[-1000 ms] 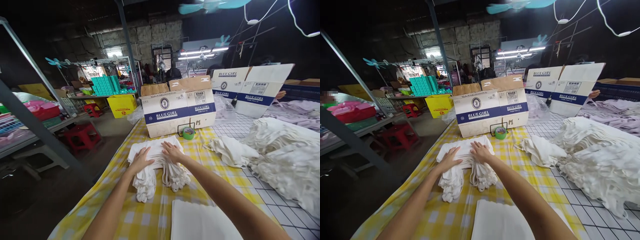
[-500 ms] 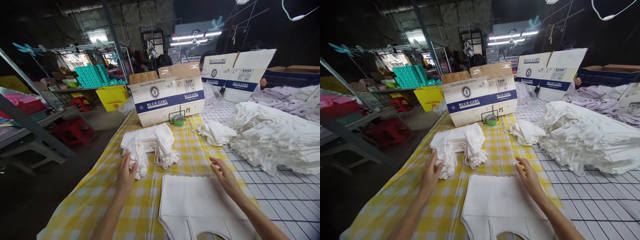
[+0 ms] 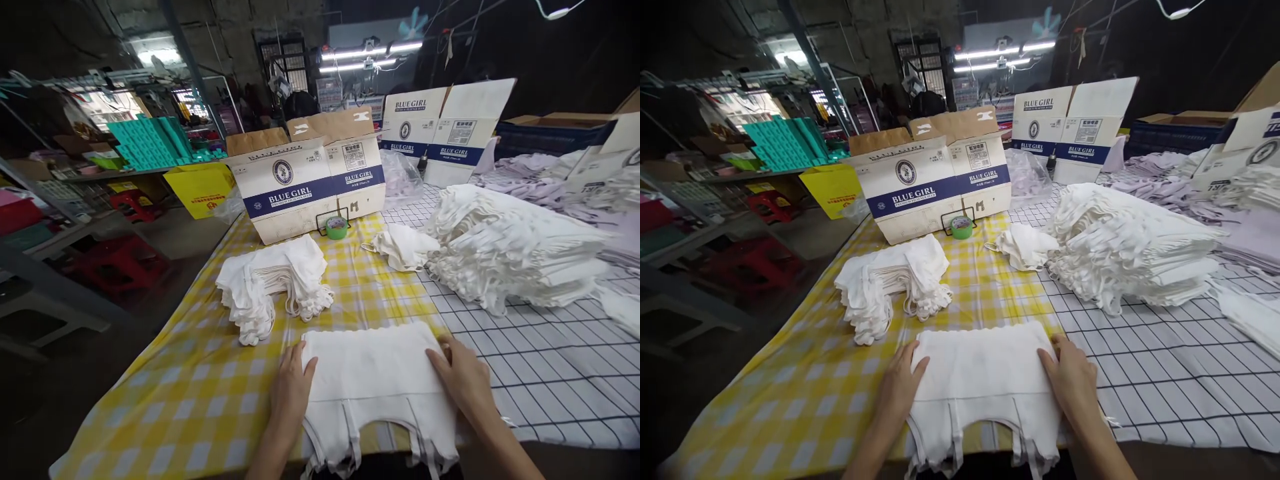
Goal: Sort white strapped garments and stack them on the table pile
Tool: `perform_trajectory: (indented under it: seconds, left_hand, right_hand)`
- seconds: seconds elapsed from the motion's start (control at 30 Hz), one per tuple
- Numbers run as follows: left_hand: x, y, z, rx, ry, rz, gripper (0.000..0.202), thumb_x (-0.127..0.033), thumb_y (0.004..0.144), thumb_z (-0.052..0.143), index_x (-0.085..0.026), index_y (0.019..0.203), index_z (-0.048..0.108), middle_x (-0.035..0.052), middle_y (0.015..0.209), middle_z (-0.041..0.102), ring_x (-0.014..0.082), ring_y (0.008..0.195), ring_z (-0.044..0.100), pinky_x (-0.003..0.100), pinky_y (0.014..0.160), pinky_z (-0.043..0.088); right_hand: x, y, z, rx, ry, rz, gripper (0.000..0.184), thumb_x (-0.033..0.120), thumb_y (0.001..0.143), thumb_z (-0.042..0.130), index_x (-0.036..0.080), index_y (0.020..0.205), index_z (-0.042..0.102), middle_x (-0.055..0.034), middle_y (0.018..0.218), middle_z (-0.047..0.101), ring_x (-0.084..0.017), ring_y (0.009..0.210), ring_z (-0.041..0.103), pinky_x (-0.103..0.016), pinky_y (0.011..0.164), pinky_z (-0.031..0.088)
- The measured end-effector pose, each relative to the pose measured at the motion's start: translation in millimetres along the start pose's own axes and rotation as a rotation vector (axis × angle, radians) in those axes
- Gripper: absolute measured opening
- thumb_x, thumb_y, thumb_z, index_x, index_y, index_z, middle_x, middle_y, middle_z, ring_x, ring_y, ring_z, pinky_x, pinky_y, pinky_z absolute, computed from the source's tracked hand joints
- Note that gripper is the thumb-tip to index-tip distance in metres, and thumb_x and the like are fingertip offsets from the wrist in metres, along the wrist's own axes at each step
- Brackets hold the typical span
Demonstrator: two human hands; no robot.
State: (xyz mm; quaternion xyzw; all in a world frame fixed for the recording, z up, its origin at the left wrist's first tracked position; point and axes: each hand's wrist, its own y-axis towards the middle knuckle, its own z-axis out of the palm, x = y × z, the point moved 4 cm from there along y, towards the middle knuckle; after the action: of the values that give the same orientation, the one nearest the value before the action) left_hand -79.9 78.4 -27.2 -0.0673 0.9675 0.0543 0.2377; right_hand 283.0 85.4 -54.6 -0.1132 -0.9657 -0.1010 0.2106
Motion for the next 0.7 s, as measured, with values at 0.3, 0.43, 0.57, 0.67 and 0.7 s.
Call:
perform_trajectory:
  seconds: [0.3, 0.43, 0.57, 0.67, 0.7]
  left_hand:
    - [-6, 6, -2.4, -0.016, -0.001, -0.003, 0.019, -0.03, 0.087, 0.04, -0.02, 0.095, 0.054, 0.0077, 0.103, 0.062, 0.0205, 0.091, 0.06, 0.032, 0.077, 0.045]
    - [-4, 13, -3.9, -0.011, 0.006, -0.043, 0.022, -0.037, 0.083, 0.046, -0.019, 0.094, 0.053, 0.0068, 0.092, 0.063, 0.0212, 0.082, 0.061, 0.031, 0.067, 0.043]
    - [-3, 18, -4.9, 0.01, 0.017, -0.048, 0.015, -0.035, 0.08, 0.051, -0.02, 0.084, 0.053, 0.0031, 0.082, 0.062, 0.0185, 0.074, 0.059, 0.029, 0.062, 0.041]
    - [-3, 18, -4.2, 0.009, 0.029, -0.05, 0.013, -0.034, 0.08, 0.05, -0.021, 0.077, 0.051, 0.0015, 0.079, 0.06, 0.0168, 0.07, 0.057, 0.027, 0.062, 0.039]
    - [-2, 19, -3.7, 0.008, 0.034, -0.052, 0.014, -0.034, 0.08, 0.05, -0.021, 0.075, 0.05, 0.001, 0.077, 0.059, 0.0165, 0.069, 0.056, 0.027, 0.061, 0.039]
  right_hand:
    - [11, -3, -6, -0.145, 0.111, -0.145, 0.028, 0.034, 0.085, 0.043, 0.019, 0.098, 0.062, -0.0072, 0.09, 0.062, -0.022, 0.08, 0.057, -0.036, 0.071, 0.04]
    - [14, -11, -7, -0.187, 0.012, -0.212, 0.034, 0.034, 0.09, 0.039, 0.02, 0.11, 0.063, -0.0081, 0.089, 0.061, -0.021, 0.078, 0.055, -0.035, 0.072, 0.04]
    - [16, -14, -7, -0.201, 0.008, -0.235, 0.036, 0.034, 0.093, 0.037, 0.022, 0.116, 0.062, -0.0077, 0.087, 0.061, -0.019, 0.072, 0.053, -0.032, 0.069, 0.041]
    - [16, -14, -8, -0.229, 0.017, -0.237, 0.034, 0.036, 0.092, 0.04, 0.022, 0.113, 0.063, -0.0064, 0.086, 0.061, -0.018, 0.073, 0.054, -0.03, 0.067, 0.042]
    - [16, -15, -8, -0.236, 0.02, -0.234, 0.033, 0.036, 0.091, 0.041, 0.022, 0.111, 0.064, -0.0061, 0.086, 0.061, -0.019, 0.074, 0.054, -0.03, 0.067, 0.043]
